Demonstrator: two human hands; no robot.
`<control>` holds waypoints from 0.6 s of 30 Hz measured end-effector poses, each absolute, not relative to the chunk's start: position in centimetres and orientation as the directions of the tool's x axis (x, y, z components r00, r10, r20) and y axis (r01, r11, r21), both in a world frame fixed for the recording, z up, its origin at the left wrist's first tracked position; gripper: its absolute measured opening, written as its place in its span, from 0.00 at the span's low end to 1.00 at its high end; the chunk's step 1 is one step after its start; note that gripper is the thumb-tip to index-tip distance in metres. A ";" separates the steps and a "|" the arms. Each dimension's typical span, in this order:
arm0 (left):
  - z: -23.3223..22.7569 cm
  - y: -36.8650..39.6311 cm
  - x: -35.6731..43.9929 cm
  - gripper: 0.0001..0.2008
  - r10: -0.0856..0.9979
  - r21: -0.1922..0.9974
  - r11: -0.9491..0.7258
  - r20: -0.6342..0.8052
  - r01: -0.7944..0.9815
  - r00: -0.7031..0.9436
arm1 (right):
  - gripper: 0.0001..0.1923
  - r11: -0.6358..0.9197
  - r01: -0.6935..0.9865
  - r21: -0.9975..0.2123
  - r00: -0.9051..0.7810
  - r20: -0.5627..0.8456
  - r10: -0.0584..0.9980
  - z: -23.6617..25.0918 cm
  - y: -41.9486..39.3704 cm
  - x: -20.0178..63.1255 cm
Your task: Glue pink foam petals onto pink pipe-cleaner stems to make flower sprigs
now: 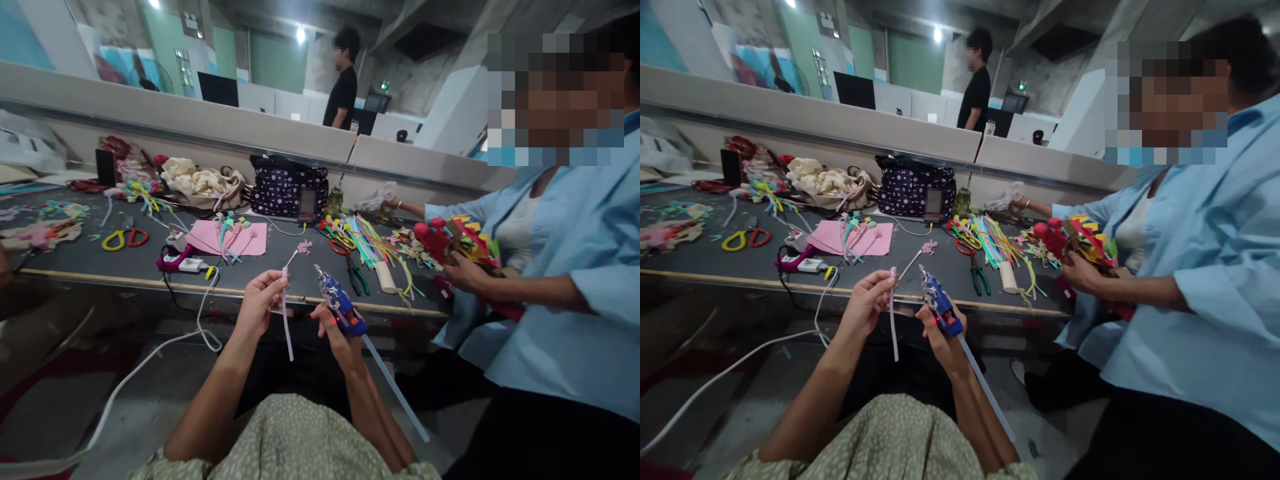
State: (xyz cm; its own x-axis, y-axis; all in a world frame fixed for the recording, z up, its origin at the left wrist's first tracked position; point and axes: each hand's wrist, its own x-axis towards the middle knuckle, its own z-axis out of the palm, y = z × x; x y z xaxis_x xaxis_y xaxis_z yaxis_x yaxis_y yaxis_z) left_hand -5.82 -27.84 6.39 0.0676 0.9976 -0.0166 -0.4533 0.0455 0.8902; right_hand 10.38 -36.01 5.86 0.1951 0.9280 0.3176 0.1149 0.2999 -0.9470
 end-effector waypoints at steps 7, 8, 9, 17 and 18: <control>6.1 -27.8 -5.5 0.14 0.995 0.884 0.072 -0.034 -0.463 0.090 | 0.13 0.292 0.115 -0.949 0.217 0.311 0.925 5.5 -36.1 10.8; 6.0 -27.8 -5.5 0.14 0.995 0.883 0.072 -0.033 -0.464 0.092 | 0.14 0.295 0.108 -0.949 0.219 0.312 0.924 5.4 -36.0 10.8; 6.0 -27.8 -5.5 0.14 0.995 0.883 0.072 -0.032 -0.464 0.092 | 0.14 0.301 0.104 -0.948 0.226 0.317 0.921 5.3 -36.0 10.7; 6.0 -27.6 -5.4 0.15 0.996 0.891 0.063 -0.027 -0.450 0.085 | 0.12 0.319 0.103 -0.942 0.253 0.335 0.908 5.1 -35.8 10.5; 5.9 -27.6 -5.4 0.15 0.996 0.890 0.065 -0.028 -0.451 0.089 | 0.12 0.315 0.101 -0.944 0.252 0.331 0.910 5.1 -35.8 10.5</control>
